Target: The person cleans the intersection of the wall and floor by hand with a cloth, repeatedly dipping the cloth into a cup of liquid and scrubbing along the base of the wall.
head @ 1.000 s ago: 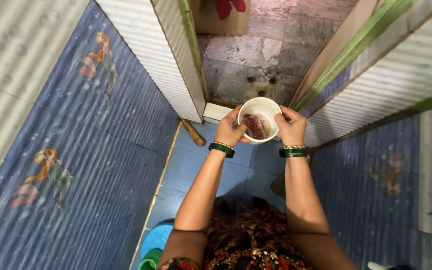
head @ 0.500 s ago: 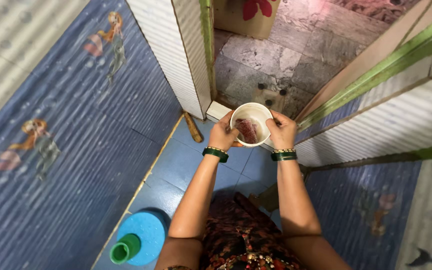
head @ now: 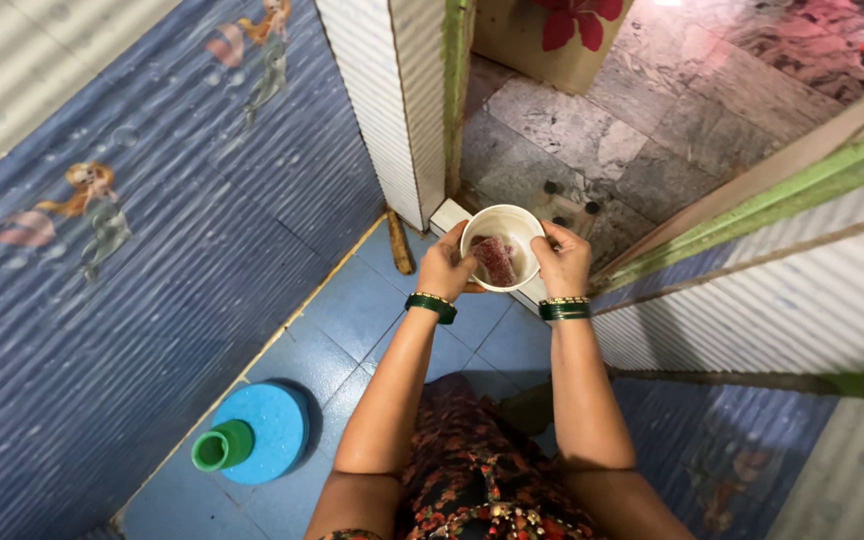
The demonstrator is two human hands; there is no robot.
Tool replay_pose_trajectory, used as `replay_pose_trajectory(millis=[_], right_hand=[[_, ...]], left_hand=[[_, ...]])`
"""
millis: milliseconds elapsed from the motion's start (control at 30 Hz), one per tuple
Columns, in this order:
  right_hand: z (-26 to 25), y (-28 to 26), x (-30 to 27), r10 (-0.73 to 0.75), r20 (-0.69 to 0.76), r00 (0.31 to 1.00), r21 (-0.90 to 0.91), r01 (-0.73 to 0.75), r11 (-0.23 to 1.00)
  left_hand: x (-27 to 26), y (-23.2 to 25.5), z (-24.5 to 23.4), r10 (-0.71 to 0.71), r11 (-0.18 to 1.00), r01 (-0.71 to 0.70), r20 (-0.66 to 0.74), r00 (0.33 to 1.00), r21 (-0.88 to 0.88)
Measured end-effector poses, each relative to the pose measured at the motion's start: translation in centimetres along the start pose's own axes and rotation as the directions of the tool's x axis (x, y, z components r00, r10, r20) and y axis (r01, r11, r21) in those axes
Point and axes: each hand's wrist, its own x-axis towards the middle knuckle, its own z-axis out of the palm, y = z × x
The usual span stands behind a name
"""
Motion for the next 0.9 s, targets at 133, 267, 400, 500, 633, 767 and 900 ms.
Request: replay_pose_trajectory(millis=[133, 267, 400, 500, 633, 767, 900], right_hand=[[1.7, 0.5, 0.4, -0.029, 0.049, 0.998, 0.058, 0.026, 0.998], [3.9, 1.0, 0.3, -0.045, 0.070, 0.997, 0.063, 0.040, 0.997], [6.4, 1.6, -0.3, -0.042, 0.032, 0.999, 0.030, 0.041, 0.999], [8.2, 2.5, -0.8, -0.029, 0.047, 0.998, 0.032, 0.027, 0.999], [10.6, 4.5, -1.1, -0.121, 0.036, 0.992, 0.057, 0.118, 0.991], [11.6, 7.6, -1.0, -0.176, 0.039, 0.984, 0.046, 0.174, 0.984], [12.6, 10.1, 0.1, -0.112, 0.063, 0.992, 0.130, 0.103, 0.986]], left_hand=[[0.7, -1.1, -1.4, -0.002, 0.998, 0.001, -0.019, 1.000, -0.058], [1.5, -2.0, -3.6, 0.034, 0.994, -0.035, -0.014, 0.999, -0.107], [1.8, -2.9, -6.3, 0.023, 0.998, -0.024, -0.009, 1.000, -0.057], [2.2, -3.9, -8.5, 0.066, 0.994, -0.065, 0.011, 0.998, -0.084], [3.3, -5.7, -11.8, 0.091, 0.981, -0.066, 0.133, 0.987, -0.184], [4.9, -7.9, -13.5, 0.103, 0.962, -0.039, 0.223, 0.969, -0.271], [6.7, -10.3, -13.4, 0.092, 0.956, -0.035, 0.185, 0.978, -0.291]])
